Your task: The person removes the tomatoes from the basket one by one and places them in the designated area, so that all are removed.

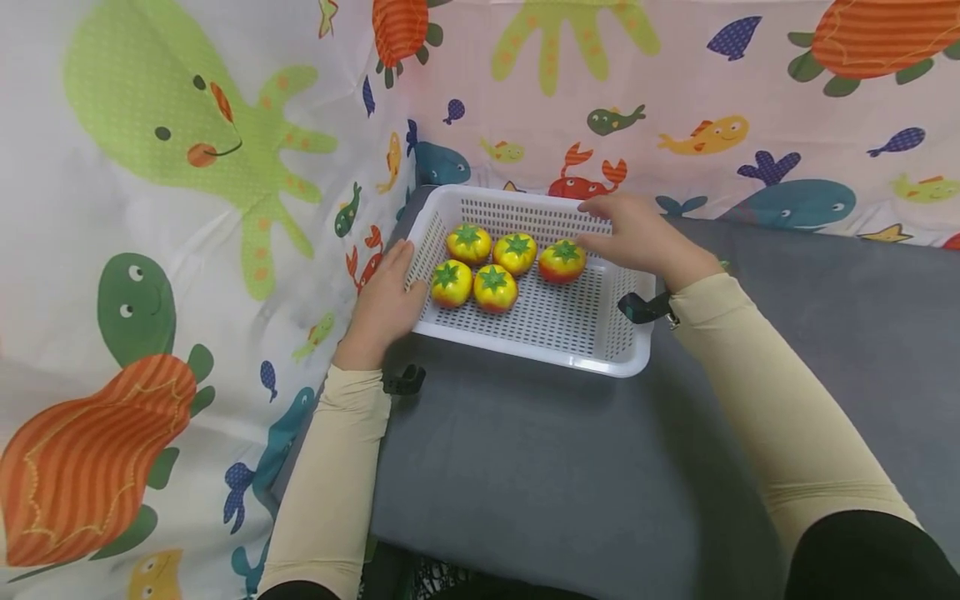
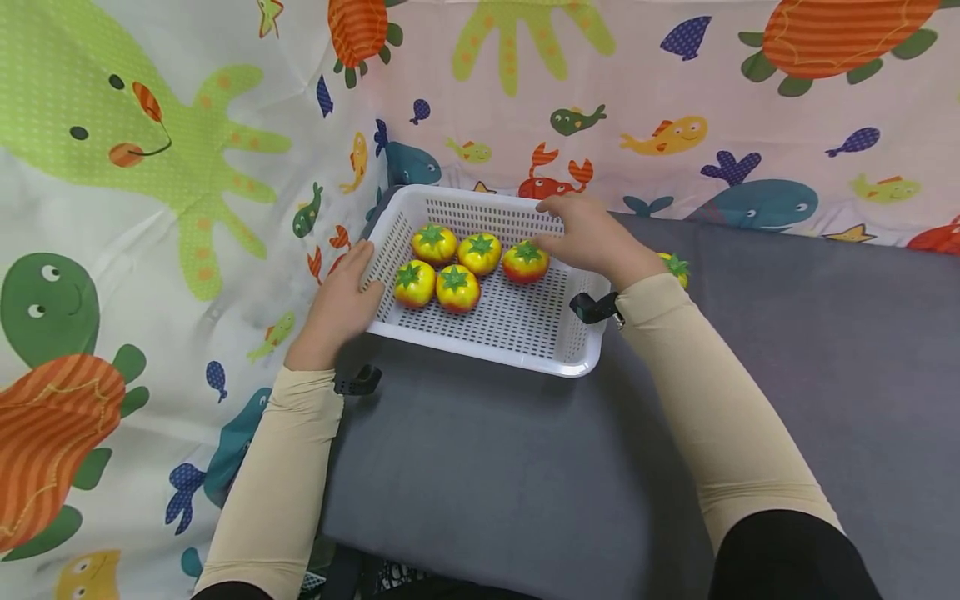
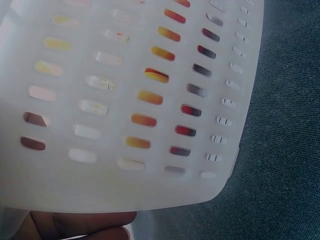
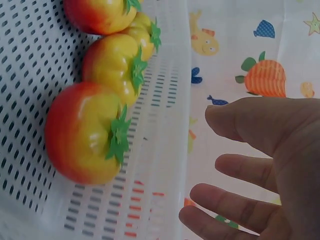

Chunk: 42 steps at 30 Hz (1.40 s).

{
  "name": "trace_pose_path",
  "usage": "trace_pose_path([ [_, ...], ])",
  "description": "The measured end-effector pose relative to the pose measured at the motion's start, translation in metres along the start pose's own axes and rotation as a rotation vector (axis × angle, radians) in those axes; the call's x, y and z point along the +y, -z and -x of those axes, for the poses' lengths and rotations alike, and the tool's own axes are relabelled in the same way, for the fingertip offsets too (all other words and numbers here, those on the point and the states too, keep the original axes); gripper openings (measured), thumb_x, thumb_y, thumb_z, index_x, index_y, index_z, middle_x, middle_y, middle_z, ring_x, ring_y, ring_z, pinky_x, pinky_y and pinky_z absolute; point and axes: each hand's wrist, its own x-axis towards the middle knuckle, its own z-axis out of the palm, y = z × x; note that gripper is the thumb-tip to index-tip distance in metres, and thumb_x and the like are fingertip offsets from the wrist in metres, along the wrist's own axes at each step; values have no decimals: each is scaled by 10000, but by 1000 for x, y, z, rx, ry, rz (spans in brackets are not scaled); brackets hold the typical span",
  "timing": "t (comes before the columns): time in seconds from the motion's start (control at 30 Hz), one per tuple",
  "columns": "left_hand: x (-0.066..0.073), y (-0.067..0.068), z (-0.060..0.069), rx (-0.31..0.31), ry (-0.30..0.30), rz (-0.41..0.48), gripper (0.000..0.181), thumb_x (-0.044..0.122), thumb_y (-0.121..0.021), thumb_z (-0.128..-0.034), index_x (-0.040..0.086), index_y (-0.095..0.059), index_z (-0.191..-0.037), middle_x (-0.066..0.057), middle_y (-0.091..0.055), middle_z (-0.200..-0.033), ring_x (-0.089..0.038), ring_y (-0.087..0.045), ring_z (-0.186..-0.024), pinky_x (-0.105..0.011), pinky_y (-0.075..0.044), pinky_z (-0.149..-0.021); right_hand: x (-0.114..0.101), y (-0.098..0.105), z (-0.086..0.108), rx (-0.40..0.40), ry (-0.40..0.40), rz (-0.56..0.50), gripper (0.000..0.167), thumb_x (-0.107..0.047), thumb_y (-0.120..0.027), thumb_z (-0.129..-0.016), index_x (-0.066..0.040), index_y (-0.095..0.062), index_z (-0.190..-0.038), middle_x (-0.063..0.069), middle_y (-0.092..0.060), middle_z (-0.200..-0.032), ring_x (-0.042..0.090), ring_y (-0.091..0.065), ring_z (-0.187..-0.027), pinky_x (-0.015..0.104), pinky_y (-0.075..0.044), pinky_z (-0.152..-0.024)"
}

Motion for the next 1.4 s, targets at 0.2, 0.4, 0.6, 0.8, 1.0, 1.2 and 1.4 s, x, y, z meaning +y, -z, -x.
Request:
trace_pose_path([
  [0.2,1,0,0,-2,2,6,735,335,-565,-1031,180,-265,-1683,5,-203,-1756,-293,-278,-1575,-567,-260,-1259,-7,-5,-10,-27,-3,-17,632,-289,-712,-979,-14,-524,-1515,240,-551,-1495,447,-493,-1379,643,-445,-1113],
  [0.4,1,1,1,-12,5,4,754,345,-586,-1026,177,-258,-1683,-1,-203,-1756,-294,-279,-1574,-564,-271,-1254,-10,-7,-18,-53,-29,-20,640,-321,-693,-986,-31,-514,-1528,238,-548,-1500,449,-498,-1373,650,-446,-1107],
  [0.6,3,1,1,-14,14,14,757,341,-591,-1023,188,-258,-1684,9,-200,-1757,-295,-272,-1577,-578,-273,-1249,-7,-15,-25,-88,-47,-55,621,-311,-697,-994,-46,-519,-1527,229,-550,-1498,439,-511,-1361,643,-458,-1100],
  [0.8,3,1,2,-9,20,15,765,344,-604,-1016,188,-263,-1683,9,-206,-1755,-295,-278,-1574,-574,-293,-1241,-1,-26,-31,-103,-69,-55,659,-339,-719,-973,-64,-516,-1536,225,-552,-1498,435,-524,-1350,631,-473,-1090],
  [1.0,3,1,0,-11,6,11,760,343,-591,-1021,185,-253,-1684,7,-204,-1756,-293,-274,-1577,-570,-272,-1252,2,-31,-32,-105,-84,-49,670,-329,-746,-955,-64,-525,-1529,228,-564,-1476,427,-533,-1322,619,-480,-1088],
  [1.2,3,1,0,-12,-1,-1,758,340,-590,-1023,179,-254,-1683,3,-203,-1756,-293,-270,-1580,-571,-265,-1254,4,-34,-31,-123,-95,-53,685,-324,-783,-936,-64,-540,-1522,206,-584,-1461,402,-541,-1315,594,-486,-1095],
  [1.4,1,1,1,-7,-8,9,753,333,-589,-1020,171,-266,-1680,-2,-215,-1753,-298,-279,-1578,-575,-269,-1251,7,-39,-32,-126,-77,-45,704,-311,-813,-912,-54,-551,-1512,195,-578,-1478,397,-530,-1338,582,-474,-1113],
])
